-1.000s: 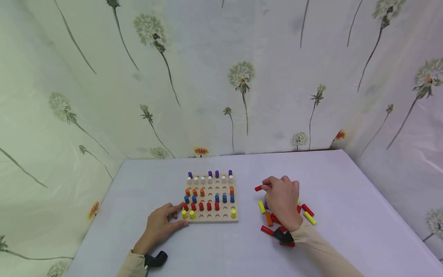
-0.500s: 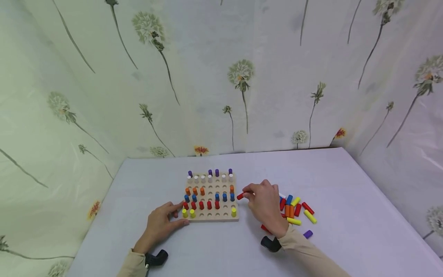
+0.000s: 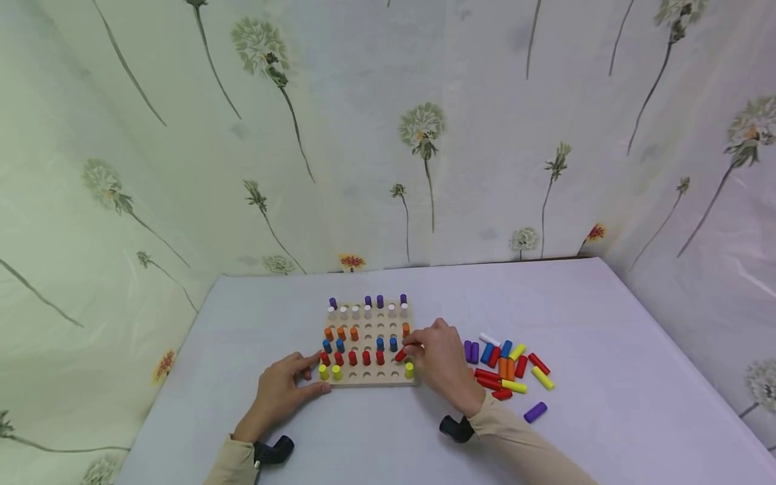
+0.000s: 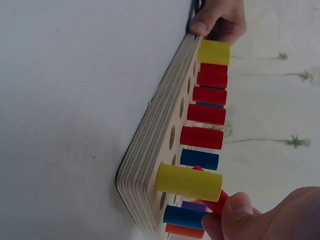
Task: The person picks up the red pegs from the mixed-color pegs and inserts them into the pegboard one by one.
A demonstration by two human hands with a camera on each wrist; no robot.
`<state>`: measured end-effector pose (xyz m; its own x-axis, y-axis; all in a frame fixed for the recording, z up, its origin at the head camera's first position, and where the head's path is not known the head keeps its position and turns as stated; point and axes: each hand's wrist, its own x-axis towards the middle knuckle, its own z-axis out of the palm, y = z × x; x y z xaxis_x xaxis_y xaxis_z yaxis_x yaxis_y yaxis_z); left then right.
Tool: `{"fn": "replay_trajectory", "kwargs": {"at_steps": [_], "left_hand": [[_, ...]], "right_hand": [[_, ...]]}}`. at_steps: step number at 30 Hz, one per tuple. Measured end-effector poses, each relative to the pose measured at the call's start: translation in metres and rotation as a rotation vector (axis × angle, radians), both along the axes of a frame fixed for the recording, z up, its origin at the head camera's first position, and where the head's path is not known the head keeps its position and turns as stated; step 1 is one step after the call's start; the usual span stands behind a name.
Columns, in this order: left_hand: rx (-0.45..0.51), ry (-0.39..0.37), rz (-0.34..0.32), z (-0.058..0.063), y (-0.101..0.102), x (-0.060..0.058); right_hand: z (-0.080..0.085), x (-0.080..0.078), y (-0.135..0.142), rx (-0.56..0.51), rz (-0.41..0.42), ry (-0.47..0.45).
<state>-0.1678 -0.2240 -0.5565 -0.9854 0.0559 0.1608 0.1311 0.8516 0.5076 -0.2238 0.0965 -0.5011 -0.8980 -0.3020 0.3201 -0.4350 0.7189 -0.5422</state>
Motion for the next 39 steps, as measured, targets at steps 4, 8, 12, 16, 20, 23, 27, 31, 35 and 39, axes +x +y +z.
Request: {"fn": "replay_trajectory", "kwargs": {"at_steps": [4,8,12,16,20,23,27,31,35,39], "left_hand": [[0.001,-0.005,-0.001,0.000,0.000,-0.001],[-0.003,0.000,-0.001,-0.001,0.000,-0.002],[-0.005,0.001,-0.001,-0.001,0.000,-0.002],[-0.007,-0.011,0.006,0.000,0.000,-0.001],[0.004,-0.010,0.007,0.000,0.000,0.000],[0.013,-0.008,0.001,-0.001,0.000,0.002],[0.011,0.004,0.004,-0.003,0.000,0.003],[0.007,0.019,0.000,-0.003,0.000,0.002],[0.012,0.015,-0.003,-0.001,0.001,0.001],[0.007,0.008,0.001,0.000,0.001,0.000]], "right_hand": [[-0.003,-0.001,-0.004,0.024,0.013,-0.032],[-0.004,-0.001,-0.008,0.048,0.013,-0.027],[-0.004,-0.001,-0.012,0.046,0.024,-0.005],[-0.006,-0.001,-0.017,0.058,0.045,0.030],[-0.007,-0.001,-0.023,0.084,0.059,0.053],[-0.007,-0.001,-0.026,0.100,0.047,0.031],[-0.002,-0.001,-0.029,0.124,0.038,0.003],[0.005,-0.001,-0.030,0.153,0.030,-0.009],[0.008,-0.002,-0.031,0.161,0.021,-0.031],[0.007,-0.002,-0.032,0.155,0.014,-0.063]]}}
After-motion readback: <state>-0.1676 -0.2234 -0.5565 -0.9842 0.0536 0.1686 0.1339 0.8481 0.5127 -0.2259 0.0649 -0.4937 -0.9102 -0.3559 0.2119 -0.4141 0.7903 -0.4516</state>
